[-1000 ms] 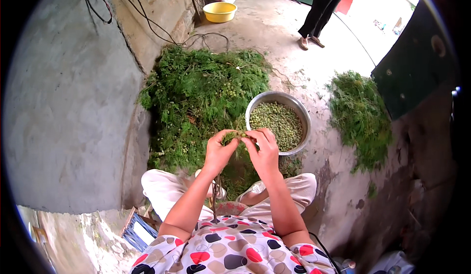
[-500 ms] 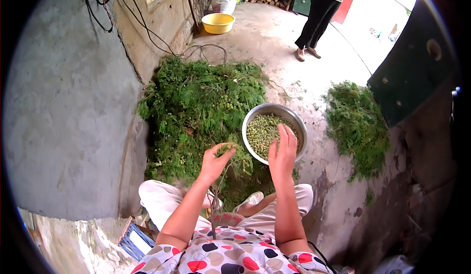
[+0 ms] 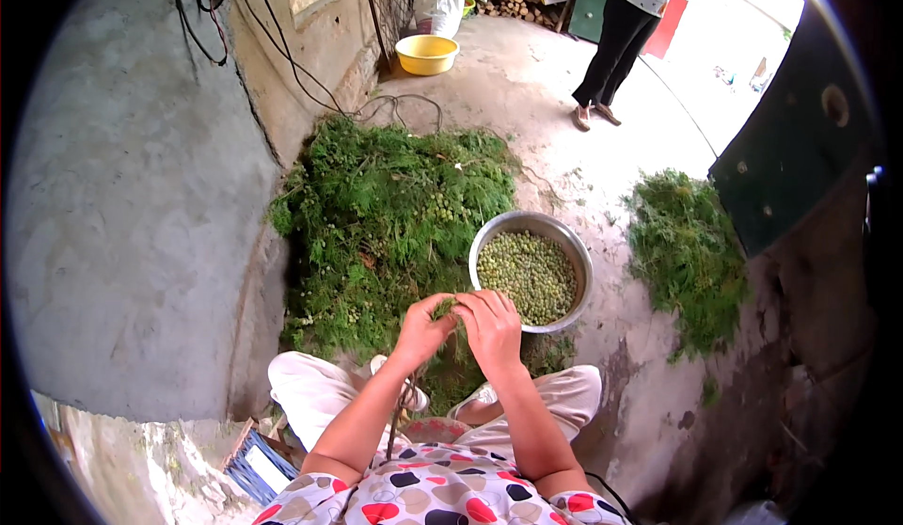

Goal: The person picks small green pods from a pile of leafy branches by hand and drops them into a metal bowl.

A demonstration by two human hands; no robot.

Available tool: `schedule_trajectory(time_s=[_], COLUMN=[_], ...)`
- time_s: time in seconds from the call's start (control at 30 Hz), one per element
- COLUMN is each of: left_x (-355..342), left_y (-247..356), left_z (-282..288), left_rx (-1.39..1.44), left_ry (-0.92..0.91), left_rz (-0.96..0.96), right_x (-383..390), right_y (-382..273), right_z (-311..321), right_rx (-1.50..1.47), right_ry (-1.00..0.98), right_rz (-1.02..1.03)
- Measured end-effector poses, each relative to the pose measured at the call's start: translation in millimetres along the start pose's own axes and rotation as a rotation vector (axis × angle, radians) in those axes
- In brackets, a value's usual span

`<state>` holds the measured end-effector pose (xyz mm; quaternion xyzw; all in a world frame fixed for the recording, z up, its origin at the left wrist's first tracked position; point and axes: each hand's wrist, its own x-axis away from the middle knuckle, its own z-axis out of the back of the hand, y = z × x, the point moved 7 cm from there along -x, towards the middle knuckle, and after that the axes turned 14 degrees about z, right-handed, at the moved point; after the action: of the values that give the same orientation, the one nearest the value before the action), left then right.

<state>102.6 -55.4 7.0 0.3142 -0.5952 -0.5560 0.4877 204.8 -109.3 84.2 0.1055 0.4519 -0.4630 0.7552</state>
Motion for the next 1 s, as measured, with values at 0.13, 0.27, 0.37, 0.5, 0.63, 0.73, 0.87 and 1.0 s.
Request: schedule_trajectory(time_s=[0.13, 0.27, 0.37, 0.5, 0.63, 0.73, 0.87, 1.0], left_x=[1.5, 1.4, 5.2, -2.7, 4.2, 3.0, 4.5, 1.2], left_y=[0.8, 13.7, 18.8, 6.2, 18.8, 23.2, 23.6, 9.2], left_z=[-6.7, -13.1, -17.1, -10.1, -5.6, -8.3, -10.1, -9.8], left_rx=[0.177, 0.221, 0.271, 0.277, 0.18, 0.117, -0.008, -0.084], left_ry=[-0.067, -0.128, -0.16, -0.086, -0.112, -0.162, -0.134, -0.077], left_rz=[-0.025, -0.006, 0.016, 0.178, 0.136, 0.071, -0.082, -0.102], right_x=[-0.5, -7.4, -5.6, 1.1, 4.6, 6.0, 9.6, -6.1], right_y=[-0.3, 0.3, -2.9, 27.3, 67.3, 83.3, 62.7, 10.0], right_z=[6.2, 16.7, 22.2, 35.8, 50.9, 47.1, 37.8, 13.8], right_rx=[-0.006, -0.028, -0.038, -0.438, -0.129, 0.456, -0.04, -0.025], right_ry=[0.075, 0.129, 0.152, 0.3, 0.282, -0.071, -0.01, -0.154], right_rz=[0.01, 0.02, 0.025, -0.359, -0.325, -0.255, -0.311, 0.013])
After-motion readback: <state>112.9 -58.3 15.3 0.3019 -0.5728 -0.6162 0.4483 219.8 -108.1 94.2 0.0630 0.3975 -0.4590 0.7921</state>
